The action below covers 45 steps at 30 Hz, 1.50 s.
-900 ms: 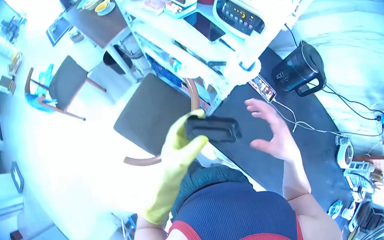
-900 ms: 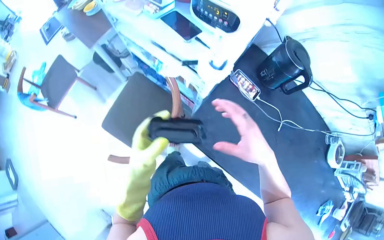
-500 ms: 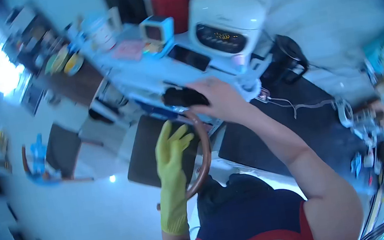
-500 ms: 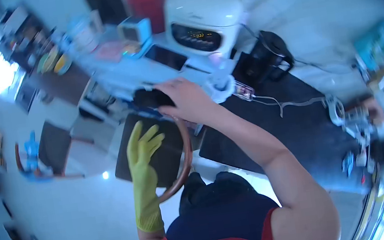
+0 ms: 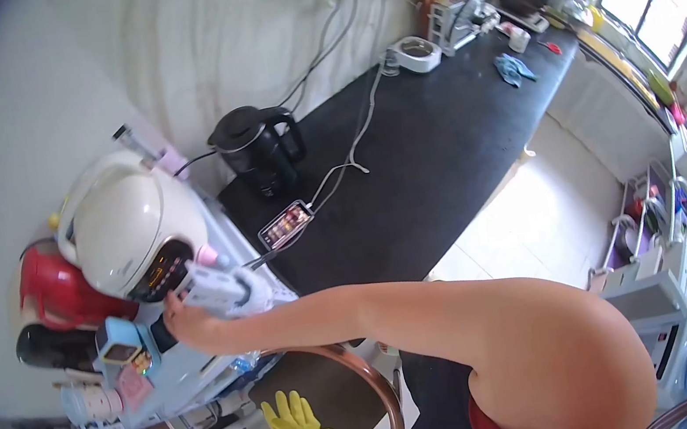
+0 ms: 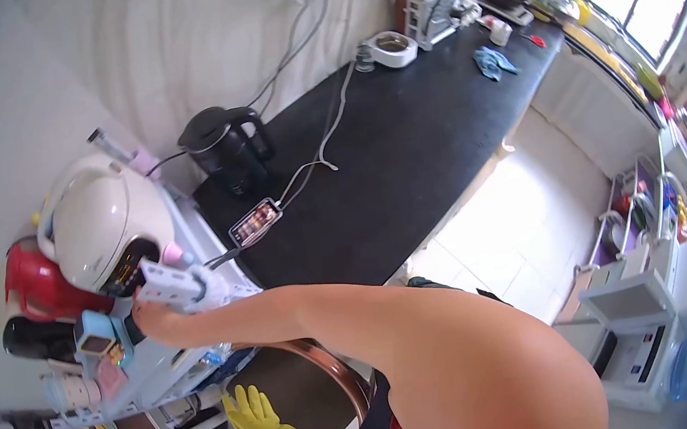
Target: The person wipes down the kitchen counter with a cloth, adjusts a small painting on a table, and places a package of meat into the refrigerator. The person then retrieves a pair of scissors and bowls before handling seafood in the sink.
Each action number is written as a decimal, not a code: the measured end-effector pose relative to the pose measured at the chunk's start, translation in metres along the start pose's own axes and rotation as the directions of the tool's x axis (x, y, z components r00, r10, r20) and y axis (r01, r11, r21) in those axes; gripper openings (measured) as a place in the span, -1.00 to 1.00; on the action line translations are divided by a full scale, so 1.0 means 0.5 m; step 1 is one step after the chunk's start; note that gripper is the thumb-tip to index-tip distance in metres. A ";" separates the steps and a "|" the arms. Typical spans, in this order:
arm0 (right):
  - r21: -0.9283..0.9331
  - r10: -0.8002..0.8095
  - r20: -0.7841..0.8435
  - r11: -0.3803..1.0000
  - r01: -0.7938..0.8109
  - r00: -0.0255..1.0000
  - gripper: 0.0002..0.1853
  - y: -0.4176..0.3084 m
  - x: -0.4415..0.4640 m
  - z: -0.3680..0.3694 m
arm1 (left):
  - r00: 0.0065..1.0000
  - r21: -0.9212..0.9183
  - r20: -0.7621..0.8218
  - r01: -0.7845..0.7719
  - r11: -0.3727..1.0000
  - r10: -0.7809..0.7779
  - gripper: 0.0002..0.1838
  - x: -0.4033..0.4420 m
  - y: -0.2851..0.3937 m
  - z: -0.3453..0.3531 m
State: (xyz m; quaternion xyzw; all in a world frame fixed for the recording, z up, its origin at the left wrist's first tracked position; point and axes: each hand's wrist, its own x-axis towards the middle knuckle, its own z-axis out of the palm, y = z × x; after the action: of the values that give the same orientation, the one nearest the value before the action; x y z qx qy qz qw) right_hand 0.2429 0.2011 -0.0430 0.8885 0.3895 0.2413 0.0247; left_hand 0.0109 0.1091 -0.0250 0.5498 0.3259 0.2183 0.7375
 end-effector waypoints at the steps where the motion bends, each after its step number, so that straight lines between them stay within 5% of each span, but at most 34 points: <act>1: 0.322 -0.037 0.048 0.947 0.020 0.998 -0.47 -0.007 0.004 0.002 | 0.999 0.019 0.033 0.017 1.000 -0.018 -0.50 0.007 -0.003 0.014; 2: 0.238 -0.008 -0.063 0.971 0.023 0.998 -0.53 -0.022 -0.012 -0.004 | 0.997 0.042 0.072 0.033 0.999 -0.036 -0.50 0.027 -0.001 0.032; 3: 0.289 -0.170 -0.035 0.942 0.173 0.985 -0.60 0.038 -0.059 -0.116 | 0.991 0.064 0.118 0.050 0.997 -0.057 -0.51 0.024 -0.014 0.032; 4: 0.427 -0.036 -0.273 0.891 0.155 0.961 -0.69 -0.033 -0.063 -0.039 | 0.982 0.090 0.168 0.067 0.994 -0.081 -0.51 0.028 -0.025 0.033; 5: 0.567 -0.186 -0.254 0.766 0.302 0.949 -0.77 0.030 -0.125 -0.129 | 0.970 0.117 0.217 0.084 0.990 -0.108 -0.51 0.029 -0.032 0.065; 6: 0.557 -0.132 -0.451 0.731 0.394 0.882 -0.81 0.082 -0.199 -0.185 | 0.955 0.146 0.264 0.097 0.984 -0.134 -0.52 0.024 -0.040 0.099; 9: 0.653 -0.084 -0.519 0.603 0.458 0.851 -0.76 0.228 -0.403 -0.246 | 0.899 0.223 0.389 0.118 0.968 -0.200 -0.53 -0.013 -0.071 0.222; 11: 0.691 0.057 -0.484 0.638 0.341 0.873 -0.71 0.317 -0.562 -0.198 | 0.855 0.263 0.463 0.119 0.957 -0.233 -0.53 -0.055 -0.100 0.311; 14: 0.695 0.184 -0.001 0.707 -0.131 0.983 -0.60 0.499 -0.866 -0.191 | 0.787 0.301 0.549 0.130 0.945 -0.283 -0.54 -0.146 -0.164 0.449; 18: 0.404 0.598 0.424 0.547 -0.733 0.680 -0.47 0.636 -1.266 -0.272 | 0.583 0.431 0.706 0.098 0.897 -0.402 -0.59 -0.328 -0.297 0.681; 22: 0.277 0.881 0.350 0.228 -0.934 0.319 -0.48 0.715 -1.532 -0.388 | 0.263 0.494 0.818 0.133 0.859 -0.511 -0.67 -0.545 -0.426 0.906; 27: 0.236 0.968 0.218 0.073 -0.969 0.126 -0.50 0.813 -1.706 -0.459 | -0.209 0.561 0.815 0.045 0.827 -0.541 -0.67 -0.758 -0.501 1.096; 32: 0.223 0.992 0.119 0.010 -0.975 0.038 -0.50 0.951 -1.827 -0.442 | -0.225 0.644 0.740 -0.040 0.764 -0.634 -0.67 -0.861 -0.599 1.256; 38: 0.171 0.982 0.176 -0.104 -0.980 -0.073 -0.50 1.180 -1.958 -0.427 | -0.103 0.697 0.711 -0.024 0.716 -0.696 -0.70 -0.929 -0.714 1.514; 40: 0.147 0.986 0.166 -0.045 -0.988 -0.020 -0.51 1.275 -2.003 -0.449 | -0.135 0.681 0.722 -0.033 0.731 -0.679 -0.70 -0.968 -0.734 1.620; 43: 0.193 0.986 0.125 -0.133 -0.972 -0.110 -0.51 1.382 -2.041 -0.476 | -0.157 0.650 0.737 -0.100 0.753 -0.657 -0.69 -1.052 -0.718 1.765; 45: 0.192 0.988 0.125 -0.114 -0.975 -0.091 -0.52 1.433 -2.090 -0.476 | -0.320 0.532 0.785 -0.090 0.842 -0.530 -0.67 -1.101 -0.723 1.841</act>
State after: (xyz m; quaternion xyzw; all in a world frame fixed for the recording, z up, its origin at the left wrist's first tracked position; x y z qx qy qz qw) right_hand 0.0177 -1.0671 -0.0949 0.8737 -0.3692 0.1618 -0.2722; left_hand 0.2800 -0.9892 -0.0691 0.5536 -0.2485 -0.5251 0.5967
